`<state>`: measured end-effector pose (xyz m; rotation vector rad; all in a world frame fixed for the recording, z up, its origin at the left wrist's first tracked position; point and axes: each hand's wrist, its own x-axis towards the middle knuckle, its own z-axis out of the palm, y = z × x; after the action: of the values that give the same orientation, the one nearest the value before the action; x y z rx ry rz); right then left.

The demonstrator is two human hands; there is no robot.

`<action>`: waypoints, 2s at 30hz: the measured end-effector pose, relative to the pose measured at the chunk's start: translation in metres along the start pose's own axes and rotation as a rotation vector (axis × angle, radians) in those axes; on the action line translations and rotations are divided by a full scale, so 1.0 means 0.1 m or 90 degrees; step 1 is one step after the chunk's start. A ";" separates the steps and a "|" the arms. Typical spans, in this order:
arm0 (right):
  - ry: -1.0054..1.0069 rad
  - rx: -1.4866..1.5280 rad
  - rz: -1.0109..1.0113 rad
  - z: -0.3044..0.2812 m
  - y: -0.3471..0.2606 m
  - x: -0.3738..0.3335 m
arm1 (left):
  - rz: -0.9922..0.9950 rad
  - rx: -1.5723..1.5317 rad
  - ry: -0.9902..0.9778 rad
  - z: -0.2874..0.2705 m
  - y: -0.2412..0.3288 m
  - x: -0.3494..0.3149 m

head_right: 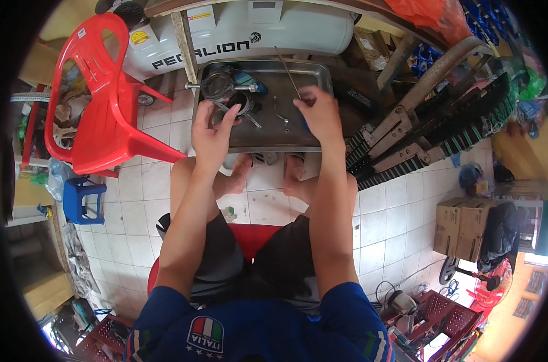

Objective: The person disassembles a mechanical assembly by hand, removing a shaft and various small circular components.

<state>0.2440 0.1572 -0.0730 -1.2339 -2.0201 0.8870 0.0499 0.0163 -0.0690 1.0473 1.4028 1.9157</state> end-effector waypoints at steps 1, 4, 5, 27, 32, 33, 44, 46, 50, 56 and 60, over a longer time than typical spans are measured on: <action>-0.032 -0.013 0.027 0.08 0.16 -0.02 | 0.001 -0.002 -0.003 0.01 0.01 0.00; -0.108 -0.073 0.035 0.22 0.31 -0.05 | 0.007 0.000 -0.006 0.01 0.01 0.00; -0.130 -0.097 0.027 0.27 0.32 -0.07 | 0.009 0.003 -0.008 0.01 0.02 0.00; -0.239 0.393 -0.042 -0.20 -1.27 -0.47 | 0.003 0.101 0.089 0.02 0.09 -0.01; -0.186 0.362 -0.128 0.06 -1.37 -0.52 | 0.051 0.130 0.081 0.01 0.08 -0.03; -0.171 0.328 -0.136 0.08 -1.35 -0.51 | 0.053 0.143 0.082 0.03 0.08 -0.04; -0.046 0.224 -0.156 0.18 -1.36 -0.52 | 0.156 0.207 0.089 0.16 -0.02 -0.16; -0.008 0.264 -0.106 0.21 -1.40 -0.53 | 0.151 0.211 0.097 0.19 -0.05 -0.14; -0.002 0.252 -0.086 0.15 -1.35 -0.50 | 0.163 0.233 0.102 0.18 -0.06 -0.11; -0.023 0.231 -0.112 0.18 -1.29 -0.47 | 0.132 0.258 0.078 0.19 0.05 -0.11; -0.004 0.240 -0.105 0.18 -1.29 -0.46 | 0.179 0.329 0.060 0.18 0.11 -0.09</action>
<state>0.1821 0.0671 0.0110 -0.8453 -1.8200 1.1263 0.0698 0.0148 -0.0580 1.4715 1.9570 1.8494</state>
